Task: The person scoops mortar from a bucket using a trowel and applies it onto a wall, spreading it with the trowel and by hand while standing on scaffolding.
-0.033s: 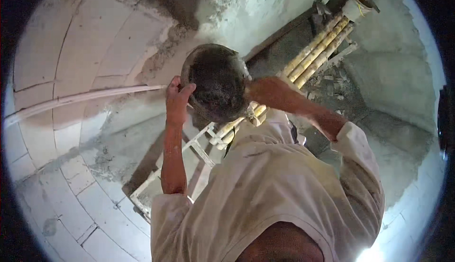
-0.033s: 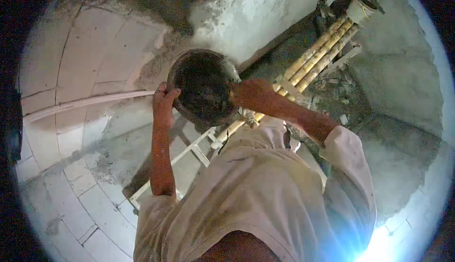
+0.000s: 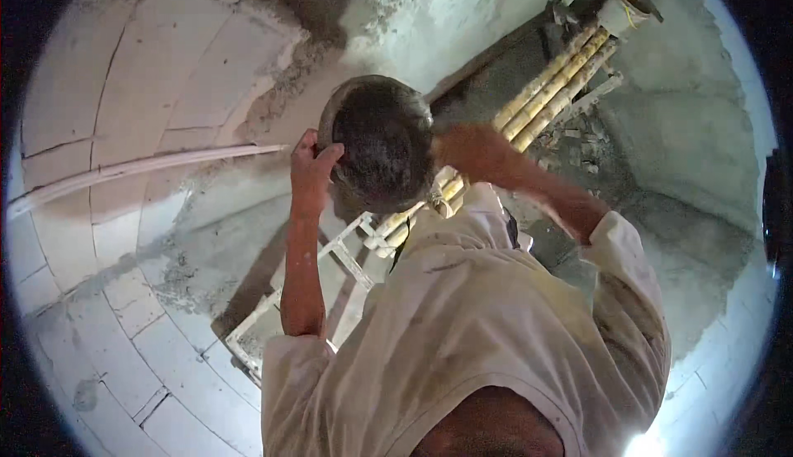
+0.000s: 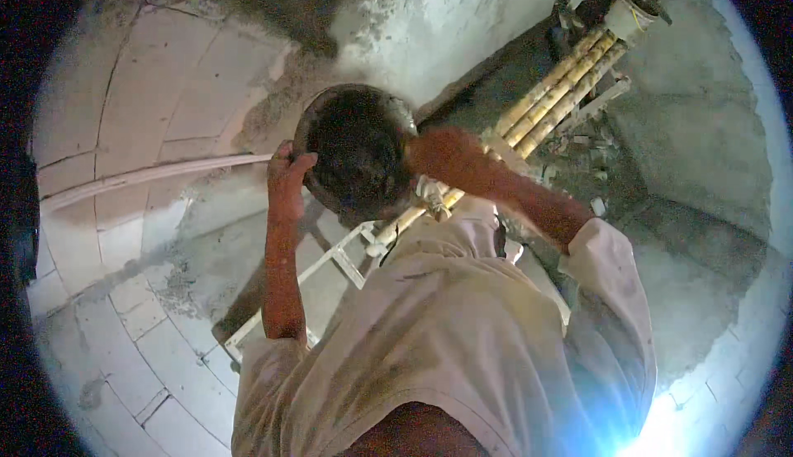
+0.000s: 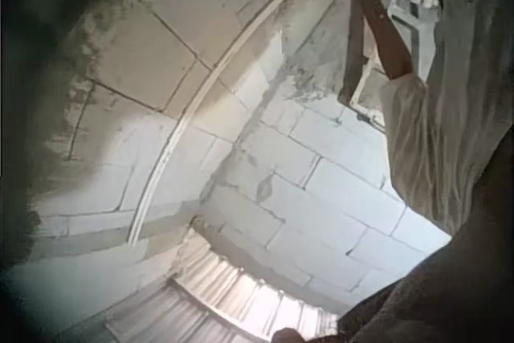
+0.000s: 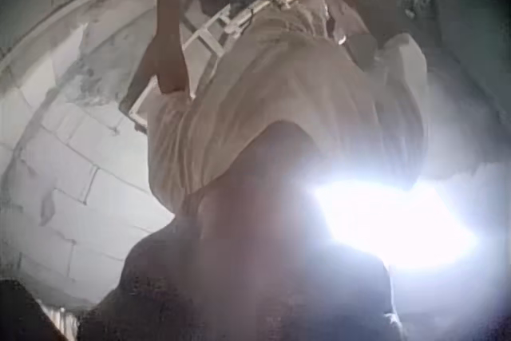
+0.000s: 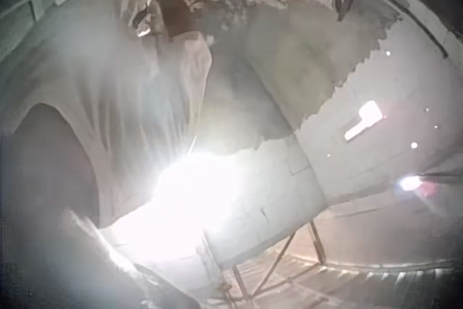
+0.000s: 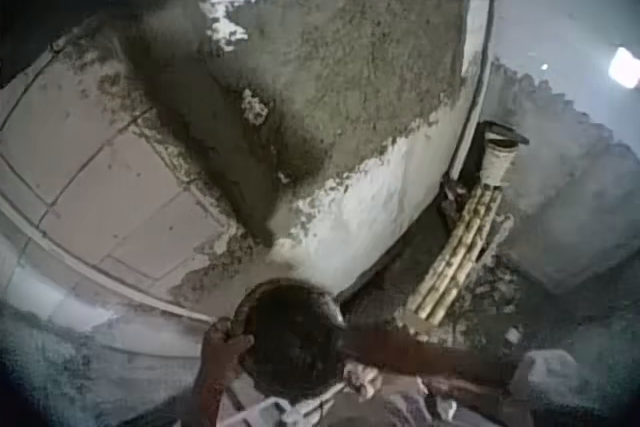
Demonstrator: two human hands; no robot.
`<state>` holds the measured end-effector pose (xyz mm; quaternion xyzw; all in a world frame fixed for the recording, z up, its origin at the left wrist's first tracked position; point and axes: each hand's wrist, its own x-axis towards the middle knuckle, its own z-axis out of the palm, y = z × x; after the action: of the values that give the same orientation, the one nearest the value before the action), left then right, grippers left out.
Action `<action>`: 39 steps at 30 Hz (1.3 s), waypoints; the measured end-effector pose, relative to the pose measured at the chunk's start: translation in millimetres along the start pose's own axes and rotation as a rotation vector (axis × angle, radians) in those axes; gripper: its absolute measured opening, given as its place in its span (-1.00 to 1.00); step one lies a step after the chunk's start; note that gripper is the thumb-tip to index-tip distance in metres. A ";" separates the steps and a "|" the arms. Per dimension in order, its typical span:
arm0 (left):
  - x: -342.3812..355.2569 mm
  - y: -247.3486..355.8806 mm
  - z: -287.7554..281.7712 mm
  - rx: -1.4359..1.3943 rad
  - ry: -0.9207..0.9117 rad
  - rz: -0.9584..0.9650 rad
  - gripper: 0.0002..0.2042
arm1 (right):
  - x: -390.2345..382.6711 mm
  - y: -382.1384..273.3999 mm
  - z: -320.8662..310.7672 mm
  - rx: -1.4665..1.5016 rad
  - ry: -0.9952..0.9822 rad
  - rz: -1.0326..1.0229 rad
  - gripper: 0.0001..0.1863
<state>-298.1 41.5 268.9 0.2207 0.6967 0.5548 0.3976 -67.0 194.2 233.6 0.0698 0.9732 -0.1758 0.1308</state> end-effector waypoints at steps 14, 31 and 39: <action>8.2 -13.9 27.1 0.235 -0.189 0.116 -0.84 | -16.1 -31.8 119.1 0.310 0.478 -0.475 -0.63; 7.8 -20.7 12.4 -0.076 0.122 0.026 -0.83 | -29.8 -30.3 96.6 1.400 0.081 0.220 -0.42; 23.6 -61.2 9.6 -0.344 0.366 -0.028 -0.82 | -70.5 -29.5 14.0 2.554 0.225 -0.163 -0.50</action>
<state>-296.0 47.3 202.9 0.0359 0.6556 0.6902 0.3043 -1.7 155.5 250.2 0.0998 0.1224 -0.9799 -0.1220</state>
